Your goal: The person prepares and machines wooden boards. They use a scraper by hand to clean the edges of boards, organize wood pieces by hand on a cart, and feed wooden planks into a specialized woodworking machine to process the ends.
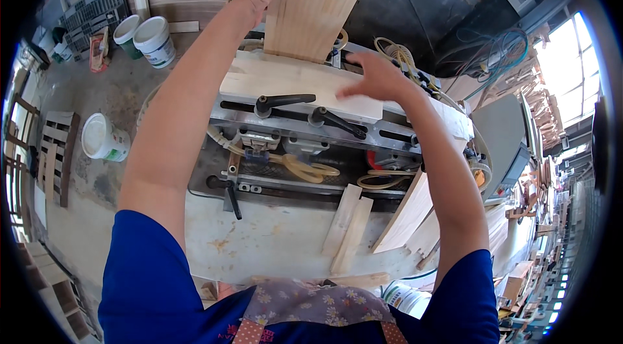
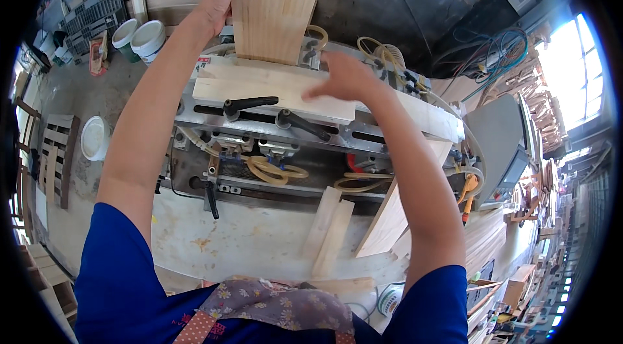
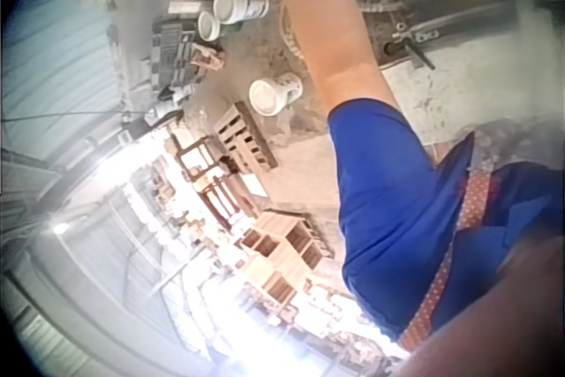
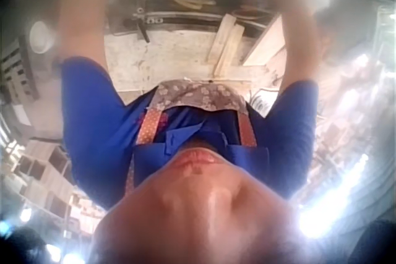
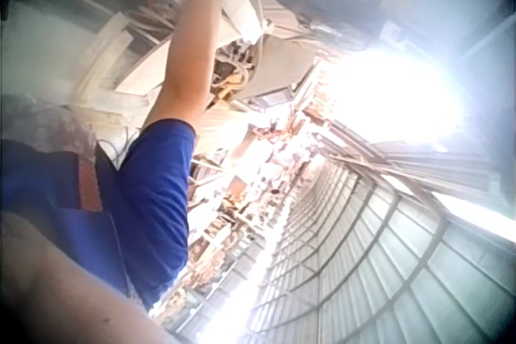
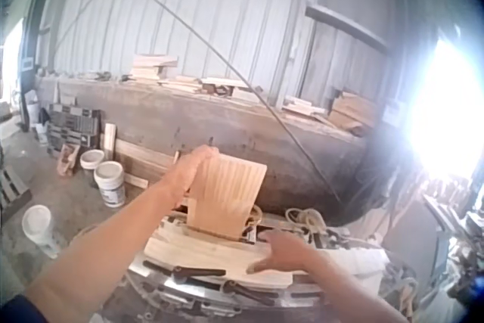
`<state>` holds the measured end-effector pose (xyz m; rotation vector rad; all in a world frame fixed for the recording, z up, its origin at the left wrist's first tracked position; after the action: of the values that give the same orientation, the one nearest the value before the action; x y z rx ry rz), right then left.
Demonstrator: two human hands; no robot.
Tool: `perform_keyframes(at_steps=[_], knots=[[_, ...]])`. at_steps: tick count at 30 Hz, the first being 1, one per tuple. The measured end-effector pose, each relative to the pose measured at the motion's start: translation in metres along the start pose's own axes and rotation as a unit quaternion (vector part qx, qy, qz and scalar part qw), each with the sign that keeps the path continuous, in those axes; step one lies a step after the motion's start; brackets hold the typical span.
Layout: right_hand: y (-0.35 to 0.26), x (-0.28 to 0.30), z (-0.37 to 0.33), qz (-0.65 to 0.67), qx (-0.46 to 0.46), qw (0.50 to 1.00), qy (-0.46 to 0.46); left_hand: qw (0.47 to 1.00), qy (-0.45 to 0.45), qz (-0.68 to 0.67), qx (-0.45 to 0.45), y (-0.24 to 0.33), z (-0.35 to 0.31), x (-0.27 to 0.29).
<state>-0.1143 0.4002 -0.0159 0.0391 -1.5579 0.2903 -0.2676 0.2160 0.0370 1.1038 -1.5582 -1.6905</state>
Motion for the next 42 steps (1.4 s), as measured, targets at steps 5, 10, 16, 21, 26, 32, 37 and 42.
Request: perform_keyframes(at_steps=[5,10,16,21,26,32,37,42], knots=[[-0.022,0.003,-0.016,-0.075,-0.033,0.991,-0.103,0.999,-0.013,-0.042,0.009,-0.013,0.023,0.01],[-0.008,0.027,-0.024,-0.13,-0.053,0.981,-0.137,0.995,0.039,0.083,0.024,-0.003,0.01,0.007],[0.004,0.146,-0.035,0.063,0.003,0.997,0.043,0.996,0.019,0.074,0.034,-0.006,0.008,0.013],[0.035,0.24,-0.062,0.07,0.009,0.968,0.242,0.996,0.025,0.075,0.028,-0.007,0.01,0.008],[-0.026,0.271,-0.052,0.024,-0.199,0.951,0.235,0.997,0.029,0.07,-0.003,-0.005,0.01,0.002],[0.025,0.169,0.038,-0.001,0.045,0.998,0.05,0.995,0.025,0.091,0.014,-0.003,0.008,0.009],[0.015,0.088,0.066,0.182,0.026,0.983,-0.031,0.995,0.037,0.095,0.009,-0.003,0.004,0.006],[0.016,0.042,0.068,0.174,0.001,0.982,-0.078,0.995,0.04,0.084,0.021,-0.004,0.006,0.007]])
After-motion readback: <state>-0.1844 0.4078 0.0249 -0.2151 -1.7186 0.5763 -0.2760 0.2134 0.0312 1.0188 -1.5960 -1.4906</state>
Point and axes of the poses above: each hand's wrist, its own z-axis towards the middle knuckle, its own x-axis out of the back of the hand, y = z × x, the point moved 6 cm from there along z, towards the middle knuckle, and after that the axes turned 11 degrees about x, right-handed, at the moved point
